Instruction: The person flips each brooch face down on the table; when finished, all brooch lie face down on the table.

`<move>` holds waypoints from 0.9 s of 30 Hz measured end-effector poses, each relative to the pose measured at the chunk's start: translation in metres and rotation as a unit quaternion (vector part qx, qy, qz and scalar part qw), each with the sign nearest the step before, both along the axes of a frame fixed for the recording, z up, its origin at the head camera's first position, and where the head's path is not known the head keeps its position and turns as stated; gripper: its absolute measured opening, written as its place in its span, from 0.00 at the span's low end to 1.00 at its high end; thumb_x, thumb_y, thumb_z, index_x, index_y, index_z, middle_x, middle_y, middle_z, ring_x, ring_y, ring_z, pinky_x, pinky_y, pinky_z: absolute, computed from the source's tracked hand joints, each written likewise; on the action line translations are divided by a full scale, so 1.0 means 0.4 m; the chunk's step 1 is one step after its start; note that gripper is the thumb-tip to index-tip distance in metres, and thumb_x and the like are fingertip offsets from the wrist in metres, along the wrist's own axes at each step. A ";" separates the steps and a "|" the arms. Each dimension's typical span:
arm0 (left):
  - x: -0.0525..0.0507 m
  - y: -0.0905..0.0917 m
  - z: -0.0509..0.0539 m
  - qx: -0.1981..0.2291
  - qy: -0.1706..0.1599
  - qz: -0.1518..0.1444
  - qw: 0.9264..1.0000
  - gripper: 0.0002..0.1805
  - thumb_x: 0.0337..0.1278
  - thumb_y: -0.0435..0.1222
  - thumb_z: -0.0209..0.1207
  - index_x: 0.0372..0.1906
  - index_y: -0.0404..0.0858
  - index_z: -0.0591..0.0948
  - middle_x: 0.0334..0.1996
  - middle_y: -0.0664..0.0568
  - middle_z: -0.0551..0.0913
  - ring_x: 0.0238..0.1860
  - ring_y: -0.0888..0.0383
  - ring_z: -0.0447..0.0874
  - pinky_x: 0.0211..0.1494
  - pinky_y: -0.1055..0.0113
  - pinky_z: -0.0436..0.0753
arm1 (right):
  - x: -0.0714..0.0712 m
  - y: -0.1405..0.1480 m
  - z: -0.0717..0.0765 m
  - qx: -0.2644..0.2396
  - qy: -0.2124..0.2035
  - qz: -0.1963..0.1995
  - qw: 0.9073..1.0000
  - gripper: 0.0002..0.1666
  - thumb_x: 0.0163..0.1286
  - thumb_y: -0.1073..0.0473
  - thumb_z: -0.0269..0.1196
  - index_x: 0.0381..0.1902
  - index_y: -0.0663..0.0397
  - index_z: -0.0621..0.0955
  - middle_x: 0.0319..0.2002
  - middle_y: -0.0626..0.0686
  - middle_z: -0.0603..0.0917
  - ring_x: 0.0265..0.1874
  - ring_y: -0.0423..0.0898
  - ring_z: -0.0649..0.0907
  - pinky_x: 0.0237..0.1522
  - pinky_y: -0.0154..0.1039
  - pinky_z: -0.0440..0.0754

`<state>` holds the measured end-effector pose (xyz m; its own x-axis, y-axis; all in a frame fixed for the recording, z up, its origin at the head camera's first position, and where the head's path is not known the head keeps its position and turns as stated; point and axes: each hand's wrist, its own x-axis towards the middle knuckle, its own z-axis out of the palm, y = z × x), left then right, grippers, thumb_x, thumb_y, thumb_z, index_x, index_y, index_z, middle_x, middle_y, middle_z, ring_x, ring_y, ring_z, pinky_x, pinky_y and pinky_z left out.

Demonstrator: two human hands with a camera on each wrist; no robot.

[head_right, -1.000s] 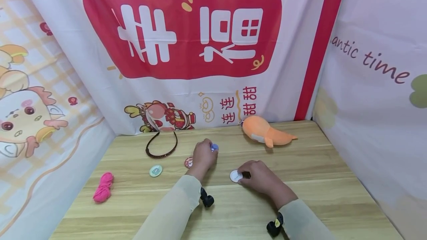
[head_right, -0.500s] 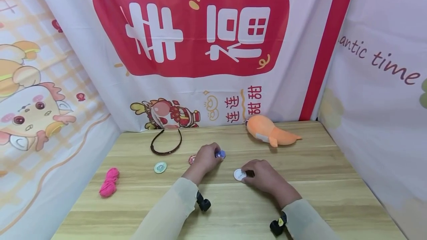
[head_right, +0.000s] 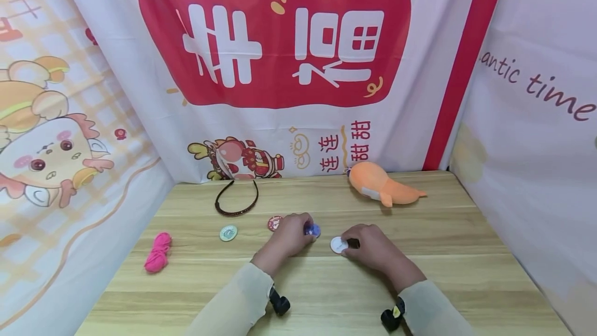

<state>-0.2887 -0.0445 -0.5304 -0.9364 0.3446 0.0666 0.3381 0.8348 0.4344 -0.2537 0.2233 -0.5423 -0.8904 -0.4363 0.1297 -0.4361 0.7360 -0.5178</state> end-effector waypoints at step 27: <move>0.085 -0.009 -0.046 0.146 -0.028 0.037 0.988 0.17 0.57 0.38 0.80 0.50 0.44 0.88 0.48 0.53 0.89 0.51 0.54 0.87 0.62 0.54 0.88 | -0.006 0.003 -0.007 -0.003 -0.010 0.002 1.000 0.18 0.70 0.50 0.78 0.55 0.44 0.91 0.54 0.44 0.92 0.58 0.50 0.89 0.64 0.59 0.87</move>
<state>-0.2546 -0.0481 -0.5488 -0.9635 0.2486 0.0995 0.2487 0.6930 0.6767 -0.2559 0.2243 -0.5453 -0.8916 -0.4383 0.1140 -0.4274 0.7313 -0.5315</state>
